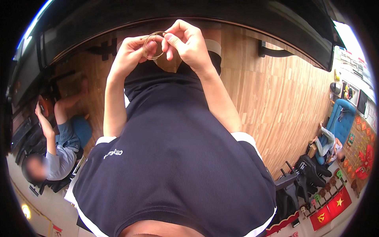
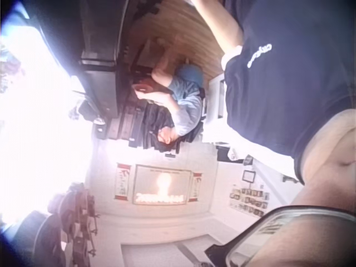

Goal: The person sits on the floor in front of a black upright piano and repeatedly handles a thin copper wire, bending and shaping it by hand. The person opens and closes the piano lid multiple times while continuing to manipulate the wire.

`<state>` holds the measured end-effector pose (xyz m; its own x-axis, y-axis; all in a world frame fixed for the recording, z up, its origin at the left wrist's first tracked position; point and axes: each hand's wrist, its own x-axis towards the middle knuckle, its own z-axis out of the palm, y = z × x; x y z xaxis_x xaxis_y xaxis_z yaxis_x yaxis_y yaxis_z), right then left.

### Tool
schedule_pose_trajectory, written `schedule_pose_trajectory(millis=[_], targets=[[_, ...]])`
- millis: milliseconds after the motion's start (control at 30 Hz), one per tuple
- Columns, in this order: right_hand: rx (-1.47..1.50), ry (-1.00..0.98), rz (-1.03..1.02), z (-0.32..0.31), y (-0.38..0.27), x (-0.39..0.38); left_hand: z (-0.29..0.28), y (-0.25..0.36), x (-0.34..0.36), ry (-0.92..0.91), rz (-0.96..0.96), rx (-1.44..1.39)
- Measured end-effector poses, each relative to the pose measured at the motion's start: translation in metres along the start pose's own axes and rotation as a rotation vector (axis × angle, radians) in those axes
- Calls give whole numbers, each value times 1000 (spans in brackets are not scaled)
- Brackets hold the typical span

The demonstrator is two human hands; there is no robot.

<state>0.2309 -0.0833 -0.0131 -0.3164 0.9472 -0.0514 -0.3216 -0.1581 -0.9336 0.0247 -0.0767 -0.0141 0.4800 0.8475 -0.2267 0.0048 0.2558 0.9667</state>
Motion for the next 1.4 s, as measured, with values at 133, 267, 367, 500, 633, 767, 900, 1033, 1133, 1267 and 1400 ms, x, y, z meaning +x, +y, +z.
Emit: schedule_pose_trajectory(millis=[133,267,367,500,633,767,900,1033,1133,1267,1400], targets=[[4,26,61,2,-1,3,-5,1,0,-14,113,176],[18,60,113,6,-1,3,-5,-7,0,26,172,3],[36,106,143,5,2,3,-8,-13,1,82,151,-6],[-1,165,155,2,6,2,0,-14,0,182,38,-288],[-6,158,161,4,8,2,5,-15,-1,226,148,-330],[-53,113,160,8,9,6,-4,-20,-4,200,199,-142],[-75,137,129,12,9,6,-2,-22,-3,277,311,-207],[-87,188,83,7,12,4,-3,-22,-2,366,341,-232],[-41,238,78,1,11,2,-15,-28,-4,386,450,-141],[21,266,-22,-5,4,3,-19,-26,-10,394,282,-296],[2,199,-78,-7,5,5,-16,-24,-10,389,143,-300]])
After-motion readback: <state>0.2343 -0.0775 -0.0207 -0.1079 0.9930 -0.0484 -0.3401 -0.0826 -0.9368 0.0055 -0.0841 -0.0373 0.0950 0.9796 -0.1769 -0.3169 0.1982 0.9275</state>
